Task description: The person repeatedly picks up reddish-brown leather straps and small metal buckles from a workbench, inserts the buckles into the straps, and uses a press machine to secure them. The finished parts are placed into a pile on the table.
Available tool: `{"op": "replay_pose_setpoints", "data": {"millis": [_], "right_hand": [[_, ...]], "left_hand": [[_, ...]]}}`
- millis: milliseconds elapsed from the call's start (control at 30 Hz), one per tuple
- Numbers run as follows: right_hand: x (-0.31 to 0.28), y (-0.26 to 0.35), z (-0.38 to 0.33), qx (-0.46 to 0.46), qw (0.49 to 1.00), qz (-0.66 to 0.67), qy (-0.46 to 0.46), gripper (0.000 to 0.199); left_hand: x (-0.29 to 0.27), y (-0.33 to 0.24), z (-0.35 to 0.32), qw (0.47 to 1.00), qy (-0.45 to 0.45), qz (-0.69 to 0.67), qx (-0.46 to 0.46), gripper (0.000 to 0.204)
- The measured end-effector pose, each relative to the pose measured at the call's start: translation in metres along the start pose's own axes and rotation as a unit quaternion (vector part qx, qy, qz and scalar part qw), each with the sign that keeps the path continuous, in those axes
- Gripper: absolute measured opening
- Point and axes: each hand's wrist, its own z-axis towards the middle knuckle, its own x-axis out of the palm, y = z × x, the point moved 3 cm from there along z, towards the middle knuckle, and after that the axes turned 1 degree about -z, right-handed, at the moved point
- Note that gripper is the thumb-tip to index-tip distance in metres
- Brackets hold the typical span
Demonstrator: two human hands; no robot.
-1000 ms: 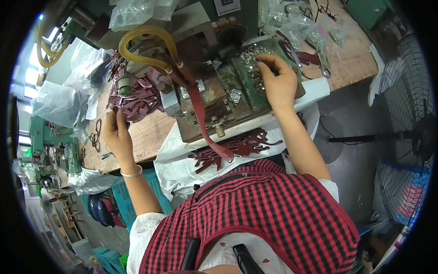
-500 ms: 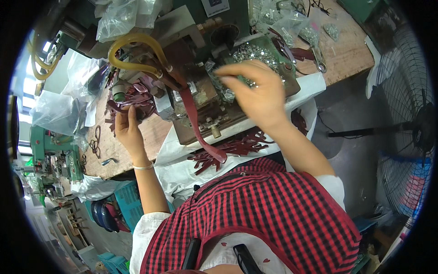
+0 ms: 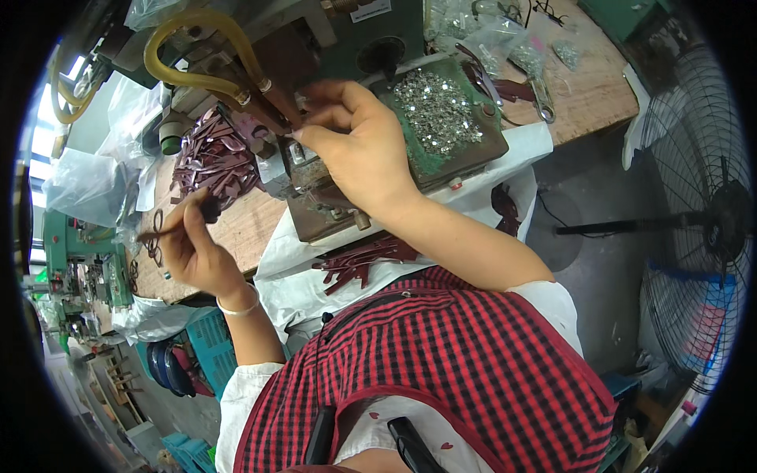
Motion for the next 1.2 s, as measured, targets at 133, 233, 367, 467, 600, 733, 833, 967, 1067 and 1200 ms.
{"op": "replay_pose_setpoints", "data": {"millis": [133,233,367,467,600,733,833,967,1067,1200], "right_hand": [[-0.009,0.015,-0.025,-0.031,0.995,-0.086,0.043,0.048],[-0.034,0.014,-0.011,-0.071,0.975,-0.195,0.077,0.04],[-0.112,-0.036,0.007,-0.134,0.758,-0.633,-0.083,0.03],[-0.148,-0.059,0.005,-0.165,0.763,-0.616,-0.106,0.027],[-0.141,-0.064,0.004,-0.195,0.774,-0.595,-0.09,0.02],[-0.116,-0.063,0.025,-0.276,0.721,-0.635,0.018,0.02],[-0.124,-0.071,0.046,-0.291,0.677,-0.675,0.026,0.026],[-0.146,-0.065,0.019,-0.174,0.859,-0.434,-0.208,0.017],[-0.191,-0.082,-0.004,-0.066,0.954,-0.049,-0.287,0.015],[-0.158,-0.079,0.011,-0.022,0.964,-0.128,-0.231,0.022]], "left_hand": [[0.031,-0.038,-0.011,0.956,0.125,0.058,0.258,0.015],[0.066,-0.051,-0.016,0.907,0.227,0.096,0.341,0.025],[0.084,-0.032,-0.024,0.888,0.204,0.096,0.402,0.025],[0.086,-0.028,-0.027,0.885,0.204,0.092,0.409,0.023],[0.087,-0.028,-0.025,0.892,0.206,0.082,0.394,0.022],[0.085,-0.035,-0.028,0.907,0.224,0.07,0.351,0.022],[0.074,-0.043,-0.033,0.929,0.249,0.075,0.263,0.028],[0.012,-0.037,-0.071,0.941,0.259,0.117,0.186,0.029],[-0.044,-0.024,-0.059,0.929,0.159,0.26,0.209,0.021],[-0.077,0.0,0.006,0.967,-0.042,0.244,0.063,0.012]]}}
